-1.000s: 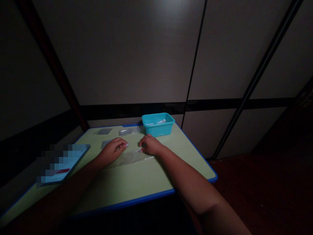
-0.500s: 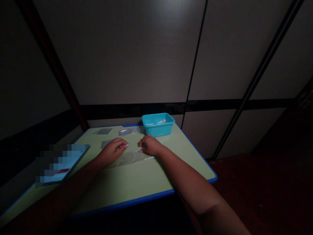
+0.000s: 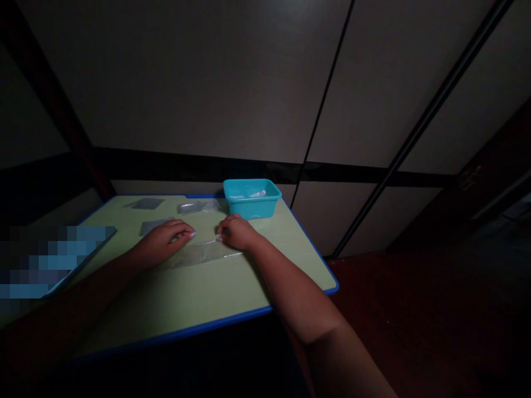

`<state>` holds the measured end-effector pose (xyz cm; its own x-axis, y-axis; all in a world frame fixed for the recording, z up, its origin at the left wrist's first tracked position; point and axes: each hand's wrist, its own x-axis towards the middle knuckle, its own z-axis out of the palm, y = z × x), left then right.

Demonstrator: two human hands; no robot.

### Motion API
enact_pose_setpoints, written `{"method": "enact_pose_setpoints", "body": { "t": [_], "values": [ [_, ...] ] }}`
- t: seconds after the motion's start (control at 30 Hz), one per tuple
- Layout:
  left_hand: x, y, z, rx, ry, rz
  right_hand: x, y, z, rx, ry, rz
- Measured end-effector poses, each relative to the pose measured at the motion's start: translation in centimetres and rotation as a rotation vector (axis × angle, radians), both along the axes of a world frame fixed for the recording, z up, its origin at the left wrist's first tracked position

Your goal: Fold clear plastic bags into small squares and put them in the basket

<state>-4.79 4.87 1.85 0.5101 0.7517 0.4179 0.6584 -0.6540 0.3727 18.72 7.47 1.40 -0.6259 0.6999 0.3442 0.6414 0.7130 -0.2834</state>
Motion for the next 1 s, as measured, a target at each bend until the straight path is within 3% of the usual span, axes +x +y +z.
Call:
{"method": "enact_pose_setpoints", "body": {
  "t": [0.33,0.63,1.0],
  "values": [
    [0.1,0.3,-0.7,-0.024,0.055,-0.053,-0.4,-0.6,0.2,-0.059,-0.013,-0.047],
    [0.1,0.1,-0.7,-0.044,0.095,0.041,-0.7,-0.4,-0.4,-0.085,0.031,-0.049],
    [-0.2,0.5,-1.2,-0.074,0.081,0.020,-0.6,-0.8,0.2,-0.177,0.022,-0.090]
  ]
}}
